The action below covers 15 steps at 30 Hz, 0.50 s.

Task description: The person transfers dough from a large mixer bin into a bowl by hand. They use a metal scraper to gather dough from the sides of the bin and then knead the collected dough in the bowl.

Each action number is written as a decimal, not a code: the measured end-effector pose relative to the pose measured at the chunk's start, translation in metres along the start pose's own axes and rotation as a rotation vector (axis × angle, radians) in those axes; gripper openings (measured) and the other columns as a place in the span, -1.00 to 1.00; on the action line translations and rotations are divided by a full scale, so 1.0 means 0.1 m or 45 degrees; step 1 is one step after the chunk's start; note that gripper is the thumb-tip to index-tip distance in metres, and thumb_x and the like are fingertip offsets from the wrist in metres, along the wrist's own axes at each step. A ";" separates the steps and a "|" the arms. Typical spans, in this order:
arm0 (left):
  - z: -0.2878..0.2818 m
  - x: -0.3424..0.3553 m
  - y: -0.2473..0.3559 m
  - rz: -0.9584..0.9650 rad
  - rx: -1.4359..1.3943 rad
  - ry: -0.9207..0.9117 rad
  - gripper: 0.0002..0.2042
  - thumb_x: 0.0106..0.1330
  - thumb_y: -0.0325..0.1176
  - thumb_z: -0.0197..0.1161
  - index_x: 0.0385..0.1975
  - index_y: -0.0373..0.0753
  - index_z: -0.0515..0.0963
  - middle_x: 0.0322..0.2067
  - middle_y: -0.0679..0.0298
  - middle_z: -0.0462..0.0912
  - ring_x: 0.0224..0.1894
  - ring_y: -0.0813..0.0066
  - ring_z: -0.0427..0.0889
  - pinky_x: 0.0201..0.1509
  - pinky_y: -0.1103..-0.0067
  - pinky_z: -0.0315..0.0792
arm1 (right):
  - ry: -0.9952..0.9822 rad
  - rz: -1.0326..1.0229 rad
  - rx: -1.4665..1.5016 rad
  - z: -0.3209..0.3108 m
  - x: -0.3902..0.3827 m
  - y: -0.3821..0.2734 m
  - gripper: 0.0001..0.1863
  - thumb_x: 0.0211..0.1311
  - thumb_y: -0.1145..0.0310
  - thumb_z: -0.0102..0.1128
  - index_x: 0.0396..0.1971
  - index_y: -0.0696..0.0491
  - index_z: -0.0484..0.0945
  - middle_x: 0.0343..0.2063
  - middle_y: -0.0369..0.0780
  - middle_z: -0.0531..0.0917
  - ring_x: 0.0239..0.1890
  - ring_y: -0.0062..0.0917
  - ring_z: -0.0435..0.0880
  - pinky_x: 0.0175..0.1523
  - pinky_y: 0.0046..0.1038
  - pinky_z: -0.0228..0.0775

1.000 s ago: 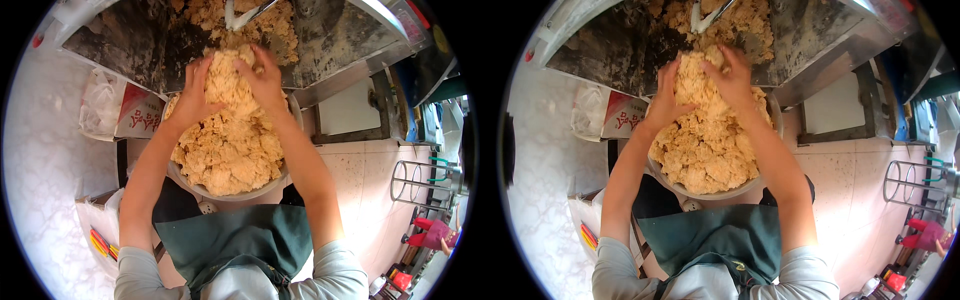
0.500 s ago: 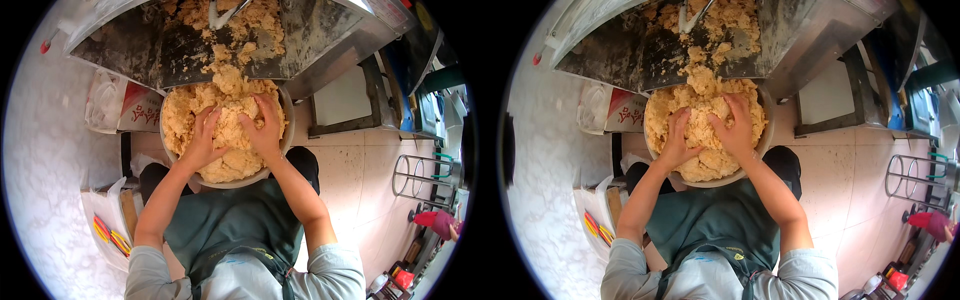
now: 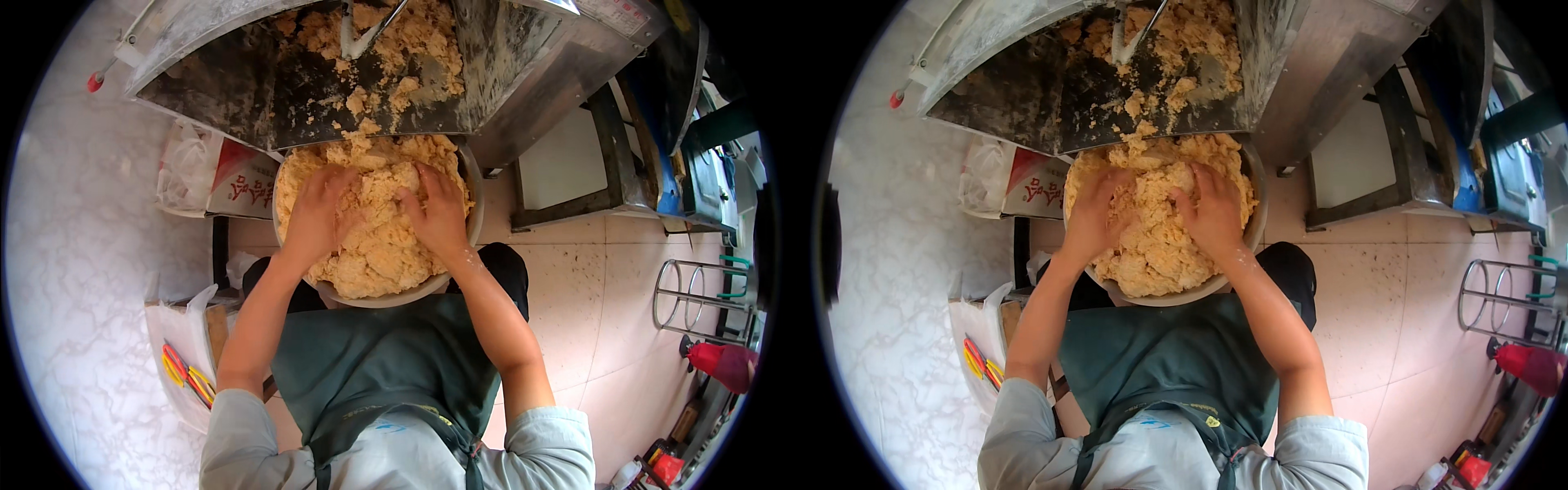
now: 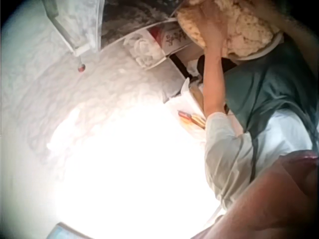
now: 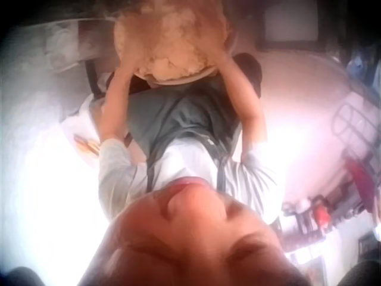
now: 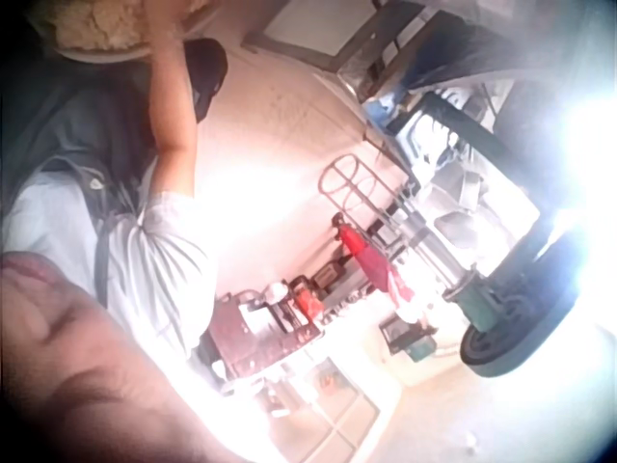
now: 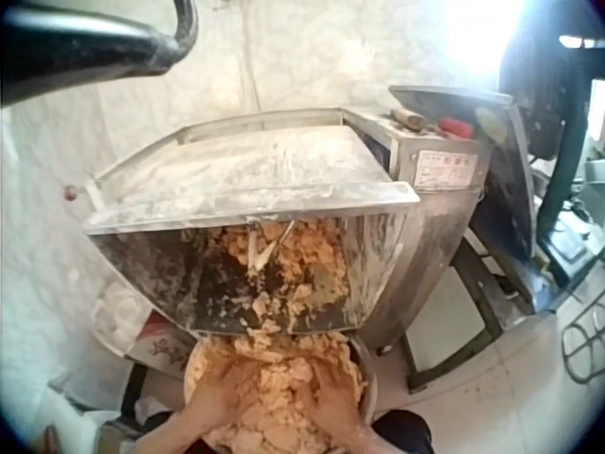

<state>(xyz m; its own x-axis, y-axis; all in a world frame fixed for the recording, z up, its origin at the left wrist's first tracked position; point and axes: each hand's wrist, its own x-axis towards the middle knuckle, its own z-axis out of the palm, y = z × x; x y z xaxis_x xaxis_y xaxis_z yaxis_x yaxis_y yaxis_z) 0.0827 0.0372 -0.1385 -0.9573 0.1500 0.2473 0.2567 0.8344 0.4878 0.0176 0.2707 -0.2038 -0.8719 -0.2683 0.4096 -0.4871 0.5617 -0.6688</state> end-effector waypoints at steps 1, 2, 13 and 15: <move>0.06 0.18 -0.09 -0.002 -0.049 0.083 -0.45 0.40 -0.12 0.35 0.33 -0.18 0.44 0.28 -0.07 0.41 0.33 -0.18 0.42 0.35 0.15 0.39 | -0.012 0.004 0.002 -0.01 0.01 0.01 -0.46 0.35 0.13 0.35 0.17 0.19 0.54 0.10 0.04 0.62 0.19 -0.02 0.56 0.24 -0.13 0.44; 0.12 0.39 -0.18 -0.001 -0.103 0.167 -0.50 0.47 -0.09 0.29 0.31 -0.17 0.46 0.27 -0.06 0.42 0.33 -0.17 0.42 0.35 0.14 0.38 | -0.023 0.007 -0.004 -0.02 0.02 0.03 -0.46 0.35 0.13 0.34 0.17 0.19 0.54 0.09 0.04 0.62 0.19 -0.03 0.56 0.24 -0.13 0.44; 0.30 1.10 -0.39 -0.112 -0.559 -0.099 -0.49 0.66 0.02 -0.07 0.36 -0.19 0.47 0.38 -0.01 0.41 0.43 0.07 0.37 0.47 0.27 0.24 | -0.027 0.142 0.322 0.02 -0.02 0.12 -0.45 0.46 0.03 0.24 0.21 0.15 0.53 0.20 0.05 0.54 0.16 -0.04 0.61 0.19 -0.19 0.51; 0.28 0.88 -0.30 -0.137 -0.651 -0.150 -0.52 0.66 -0.02 -0.07 0.36 -0.20 0.47 0.36 0.00 0.45 0.43 0.12 0.37 0.46 0.27 0.25 | -0.030 0.152 0.370 -0.01 0.01 0.07 -0.45 0.45 0.03 0.24 0.21 0.14 0.53 0.22 0.04 0.54 0.18 -0.04 0.59 0.22 -0.18 0.48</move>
<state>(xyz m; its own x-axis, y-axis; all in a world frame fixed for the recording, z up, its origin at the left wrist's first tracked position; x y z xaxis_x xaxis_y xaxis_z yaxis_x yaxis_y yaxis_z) -0.0130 0.0400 -0.1551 -0.9827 0.1605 0.0920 0.1600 0.4881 0.8580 0.0134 0.2754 -0.2076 -0.9230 -0.2341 0.3055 -0.3725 0.3441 -0.8619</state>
